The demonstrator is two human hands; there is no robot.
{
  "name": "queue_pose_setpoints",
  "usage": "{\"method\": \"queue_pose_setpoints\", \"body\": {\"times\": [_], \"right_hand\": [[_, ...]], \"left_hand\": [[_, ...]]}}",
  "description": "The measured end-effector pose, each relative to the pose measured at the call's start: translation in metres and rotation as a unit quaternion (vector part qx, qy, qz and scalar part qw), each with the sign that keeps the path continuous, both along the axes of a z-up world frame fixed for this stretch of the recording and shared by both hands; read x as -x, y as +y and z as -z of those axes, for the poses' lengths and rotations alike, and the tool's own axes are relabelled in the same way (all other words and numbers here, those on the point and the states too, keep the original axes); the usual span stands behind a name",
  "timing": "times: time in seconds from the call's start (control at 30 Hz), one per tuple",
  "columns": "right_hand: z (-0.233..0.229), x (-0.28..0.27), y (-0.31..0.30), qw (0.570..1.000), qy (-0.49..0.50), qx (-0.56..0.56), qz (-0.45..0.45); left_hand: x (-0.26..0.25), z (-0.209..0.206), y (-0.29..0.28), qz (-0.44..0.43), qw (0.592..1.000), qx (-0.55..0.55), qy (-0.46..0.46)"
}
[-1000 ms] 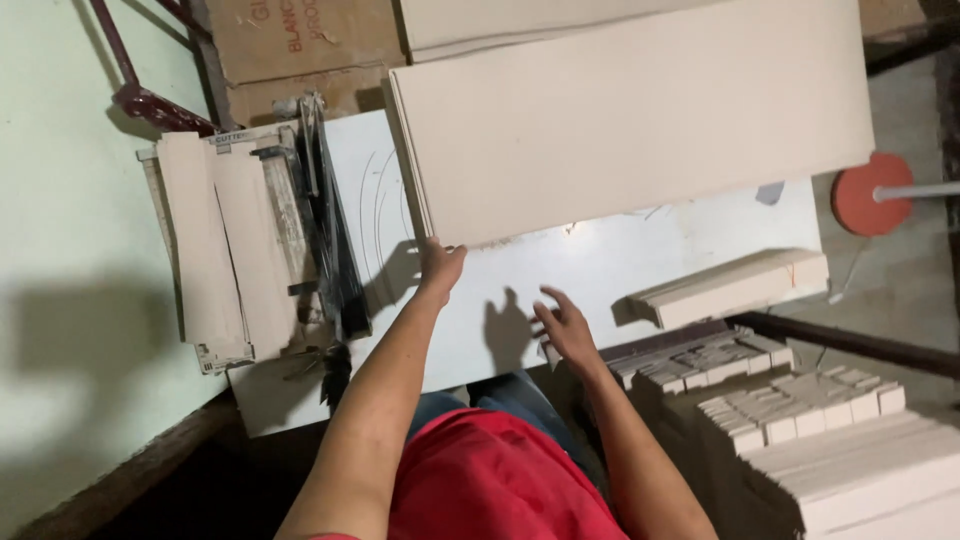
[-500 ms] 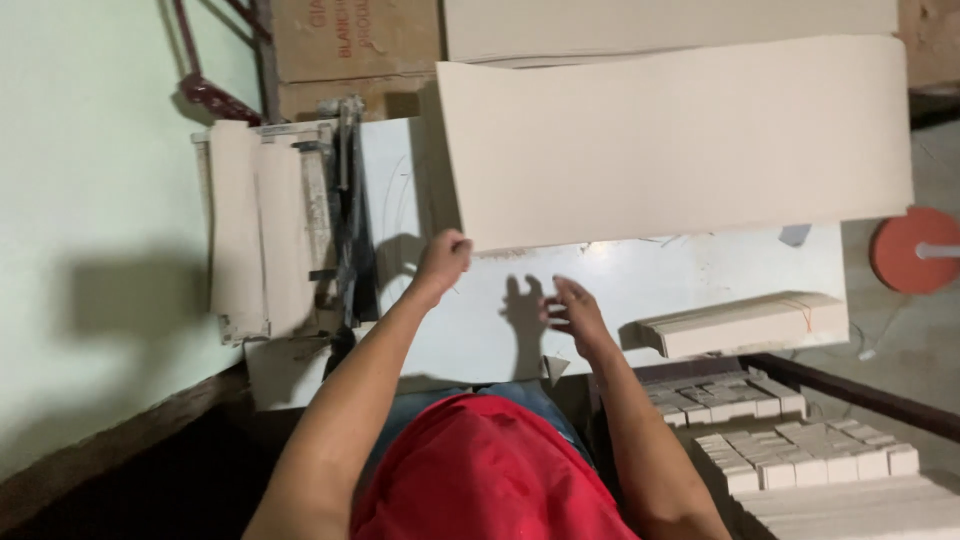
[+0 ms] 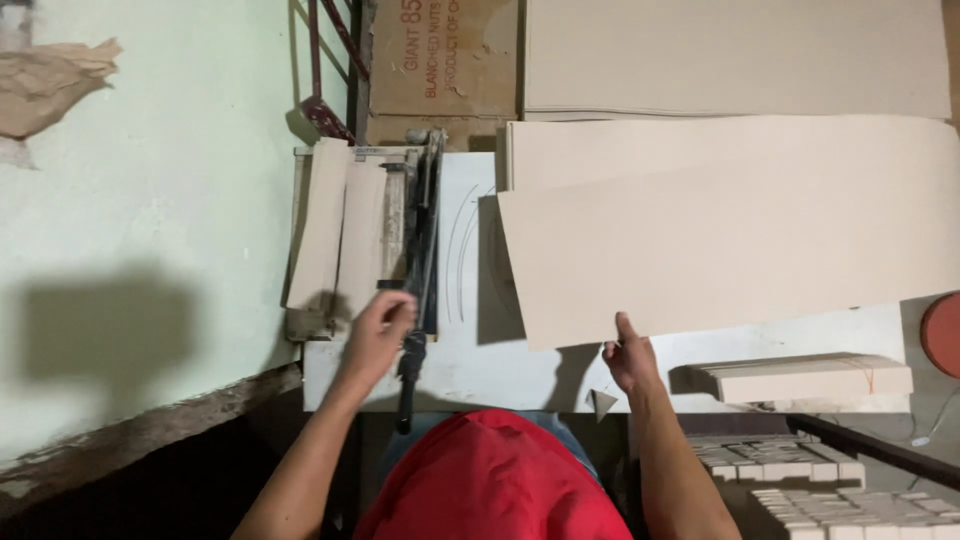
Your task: The person operates a manual paper cutter to trim large sheets of beige paper. They align the paper against the machine's guide, pull down the cutting lever to slice the sheet, and then remove the cut piece. This process is repeated multiple times.
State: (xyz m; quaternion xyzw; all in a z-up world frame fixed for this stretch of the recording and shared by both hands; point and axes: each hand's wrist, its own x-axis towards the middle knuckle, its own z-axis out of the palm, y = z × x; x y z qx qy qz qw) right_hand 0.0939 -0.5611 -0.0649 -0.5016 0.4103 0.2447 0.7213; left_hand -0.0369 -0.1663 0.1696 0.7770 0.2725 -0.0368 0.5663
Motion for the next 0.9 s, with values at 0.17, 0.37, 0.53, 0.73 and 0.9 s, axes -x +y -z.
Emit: {"method": "queue_pose_setpoints", "body": {"times": [0.17, 0.37, 0.53, 0.73, 0.9], "right_hand": [[0.013, 0.054, 0.050, 0.999, 0.012, 0.032, -0.010], [0.004, 0.114, 0.128, 0.999, 0.003, 0.050, -0.005], [0.011, 0.120, 0.180, 0.995, -0.004, 0.079, -0.057], [-0.018, 0.101, 0.216, 0.989, 0.004, 0.063, -0.135], [-0.007, 0.066, 0.224, 0.985, 0.006, 0.056, -0.163]], "left_hand": [[0.057, 0.034, 0.072, -0.023, 0.988, 0.010, 0.154], [0.110, 0.069, 0.121, 0.067, 0.977, 0.024, 0.202], [0.107, 0.112, 0.145, 0.148, 0.965, 0.005, 0.216], [0.059, 0.097, 0.131, 0.218, 0.951, -0.015, 0.218], [-0.014, 0.097, 0.121, 0.262, 0.943, -0.072, 0.193]]}}
